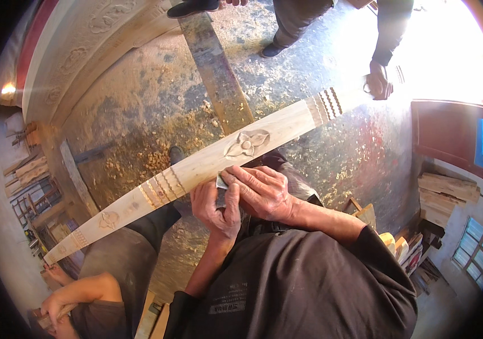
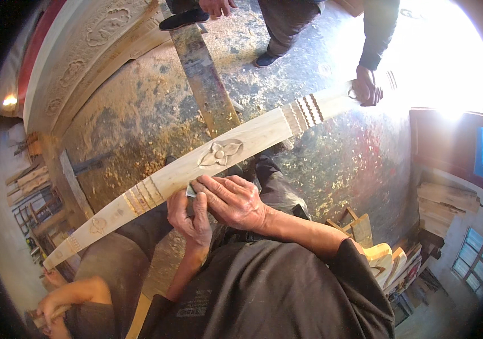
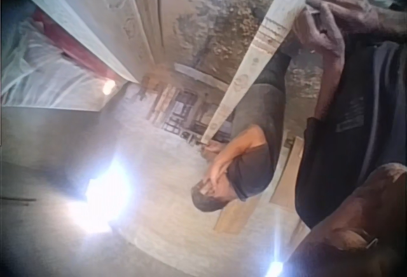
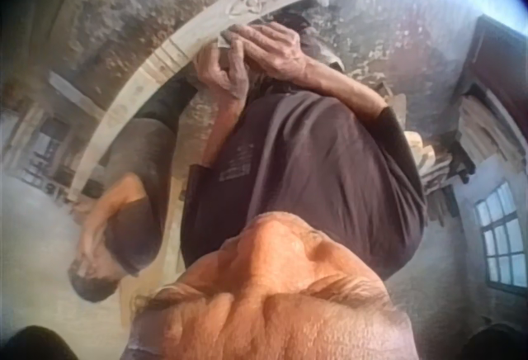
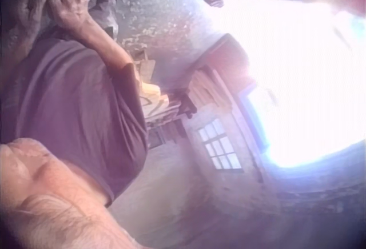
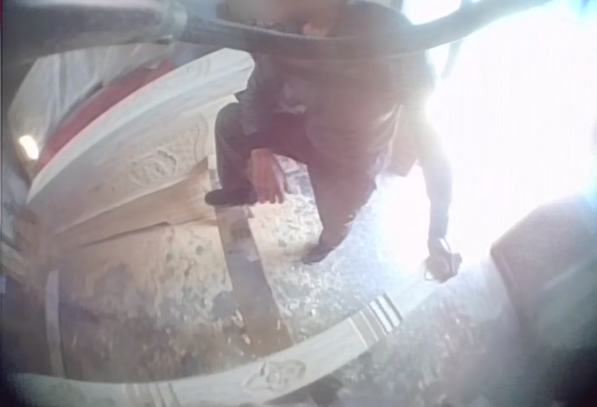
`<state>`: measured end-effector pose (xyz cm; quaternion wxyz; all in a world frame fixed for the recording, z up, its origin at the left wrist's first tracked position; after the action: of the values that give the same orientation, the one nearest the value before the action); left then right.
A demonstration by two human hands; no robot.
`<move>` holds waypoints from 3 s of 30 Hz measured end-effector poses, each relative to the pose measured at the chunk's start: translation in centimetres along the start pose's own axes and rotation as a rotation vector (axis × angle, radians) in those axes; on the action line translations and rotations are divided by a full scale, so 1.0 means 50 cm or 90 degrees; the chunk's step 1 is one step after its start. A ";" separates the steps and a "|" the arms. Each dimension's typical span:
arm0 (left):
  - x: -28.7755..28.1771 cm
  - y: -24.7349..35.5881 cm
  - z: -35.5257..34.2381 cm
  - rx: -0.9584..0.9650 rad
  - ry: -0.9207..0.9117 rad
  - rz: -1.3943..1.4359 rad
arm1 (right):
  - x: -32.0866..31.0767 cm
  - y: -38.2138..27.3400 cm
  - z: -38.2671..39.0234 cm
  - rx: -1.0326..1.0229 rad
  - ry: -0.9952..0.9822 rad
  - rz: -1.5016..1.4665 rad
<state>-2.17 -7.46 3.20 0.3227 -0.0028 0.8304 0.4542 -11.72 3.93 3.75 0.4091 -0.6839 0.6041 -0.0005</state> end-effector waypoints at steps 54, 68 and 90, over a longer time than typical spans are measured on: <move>0.005 0.019 -0.140 0.557 -0.227 -0.269 | -0.138 0.372 -0.075 0.160 0.143 0.150; 0.051 0.046 -0.146 0.541 -0.345 -0.137 | -0.133 0.374 -0.070 0.196 0.143 0.170; 0.069 0.056 -0.136 0.518 -0.412 -0.090 | -0.130 0.374 -0.076 0.210 0.116 0.167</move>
<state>-9.35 -9.97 6.02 0.5678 0.2072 0.7951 0.0496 -30.81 8.39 -1.01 0.4559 -0.5203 0.7140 -0.1077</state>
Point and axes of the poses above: each hand's wrist, its own z-axis away from the middle knuckle, its own x-axis out of the palm, y = z × x, the point moved 7 cm from there along -z, towards the middle knuckle, and after that the axes turned 15 degrees about y, right-handed, at the moved point
